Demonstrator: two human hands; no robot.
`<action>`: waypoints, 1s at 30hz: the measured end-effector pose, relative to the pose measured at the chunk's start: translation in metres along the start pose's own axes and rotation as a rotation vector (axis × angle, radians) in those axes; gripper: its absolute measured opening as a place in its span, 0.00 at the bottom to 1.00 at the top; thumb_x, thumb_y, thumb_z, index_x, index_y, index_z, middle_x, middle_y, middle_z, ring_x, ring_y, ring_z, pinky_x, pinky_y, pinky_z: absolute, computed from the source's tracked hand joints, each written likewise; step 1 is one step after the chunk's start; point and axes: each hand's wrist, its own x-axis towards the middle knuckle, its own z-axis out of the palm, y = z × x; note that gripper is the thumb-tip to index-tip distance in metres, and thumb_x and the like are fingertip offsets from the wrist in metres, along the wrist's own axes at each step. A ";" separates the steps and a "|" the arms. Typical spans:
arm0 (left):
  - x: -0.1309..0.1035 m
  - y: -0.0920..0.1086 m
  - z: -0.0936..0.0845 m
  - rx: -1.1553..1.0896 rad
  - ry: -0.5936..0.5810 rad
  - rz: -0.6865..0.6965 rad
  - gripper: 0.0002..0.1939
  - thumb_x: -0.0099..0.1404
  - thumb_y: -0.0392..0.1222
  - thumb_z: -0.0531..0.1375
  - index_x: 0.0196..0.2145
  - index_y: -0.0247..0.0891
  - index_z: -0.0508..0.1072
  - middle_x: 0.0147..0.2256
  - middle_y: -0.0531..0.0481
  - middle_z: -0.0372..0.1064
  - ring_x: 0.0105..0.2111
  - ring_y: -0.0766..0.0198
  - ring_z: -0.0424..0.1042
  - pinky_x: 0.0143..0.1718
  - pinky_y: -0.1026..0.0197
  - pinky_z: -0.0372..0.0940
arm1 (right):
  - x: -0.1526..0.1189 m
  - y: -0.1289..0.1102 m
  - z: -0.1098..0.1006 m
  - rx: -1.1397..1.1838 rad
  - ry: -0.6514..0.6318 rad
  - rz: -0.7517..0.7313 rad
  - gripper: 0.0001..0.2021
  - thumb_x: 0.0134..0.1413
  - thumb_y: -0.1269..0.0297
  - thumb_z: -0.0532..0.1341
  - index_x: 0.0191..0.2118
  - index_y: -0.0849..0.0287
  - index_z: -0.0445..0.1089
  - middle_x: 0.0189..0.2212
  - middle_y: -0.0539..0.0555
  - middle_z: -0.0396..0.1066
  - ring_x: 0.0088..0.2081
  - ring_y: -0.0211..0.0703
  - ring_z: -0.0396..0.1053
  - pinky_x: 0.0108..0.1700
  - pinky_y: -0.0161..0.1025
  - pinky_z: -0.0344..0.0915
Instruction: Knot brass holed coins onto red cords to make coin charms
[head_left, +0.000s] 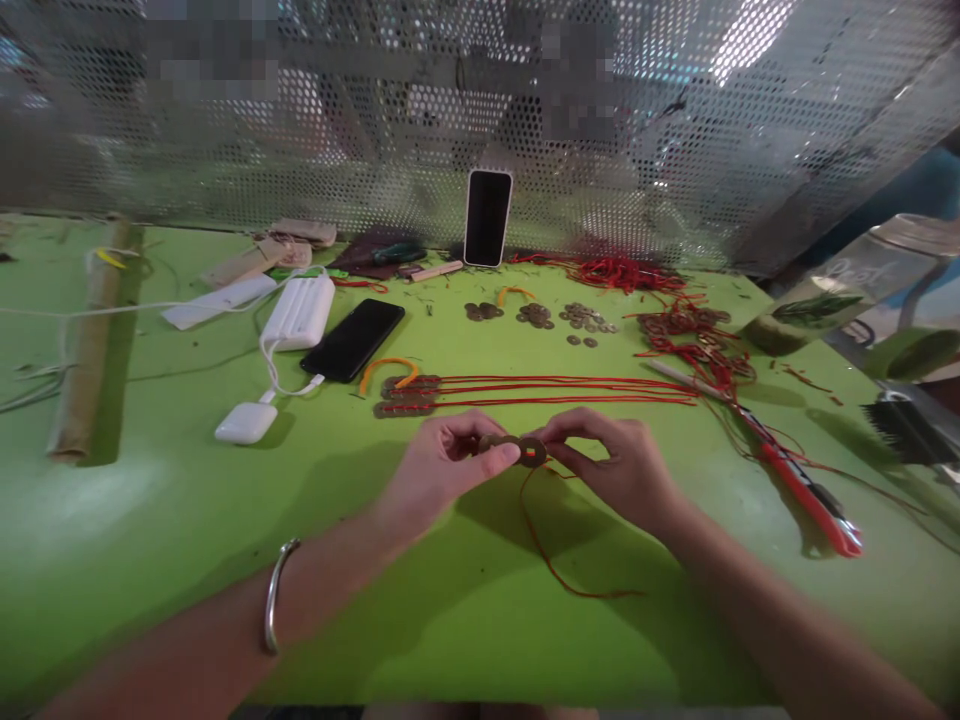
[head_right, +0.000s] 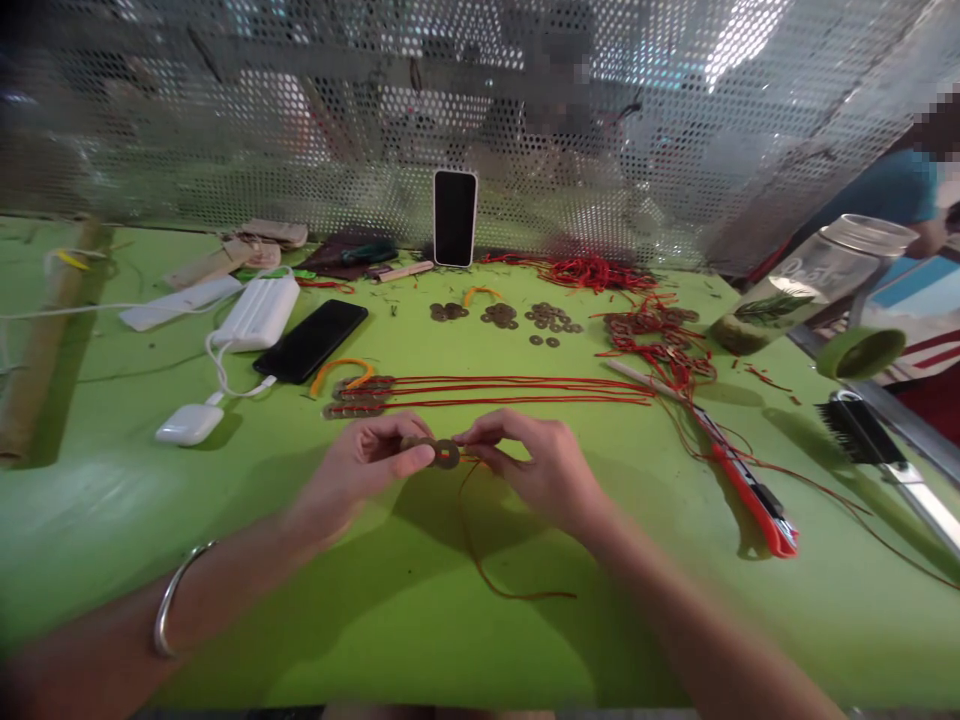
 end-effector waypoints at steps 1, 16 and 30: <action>0.000 -0.001 0.000 0.004 -0.006 0.000 0.08 0.55 0.41 0.67 0.23 0.36 0.73 0.26 0.53 0.65 0.27 0.68 0.61 0.29 0.64 0.55 | 0.000 -0.002 0.001 -0.007 0.015 -0.013 0.02 0.54 0.68 0.63 0.35 0.57 0.71 0.30 0.49 0.76 0.31 0.36 0.75 0.34 0.32 0.72; 0.002 -0.005 0.001 0.037 -0.008 -0.036 0.10 0.54 0.42 0.66 0.23 0.35 0.71 0.26 0.53 0.64 0.28 0.68 0.61 0.30 0.64 0.54 | -0.005 -0.005 0.006 0.154 0.095 0.041 0.12 0.49 0.72 0.66 0.40 0.56 0.67 0.31 0.48 0.75 0.33 0.34 0.75 0.38 0.29 0.73; 0.001 -0.003 0.001 0.023 0.010 -0.028 0.11 0.54 0.42 0.66 0.22 0.35 0.70 0.25 0.54 0.64 0.27 0.69 0.61 0.30 0.64 0.55 | -0.005 -0.006 0.007 0.364 0.057 0.095 0.10 0.52 0.71 0.64 0.41 0.56 0.69 0.34 0.51 0.75 0.35 0.36 0.75 0.40 0.33 0.75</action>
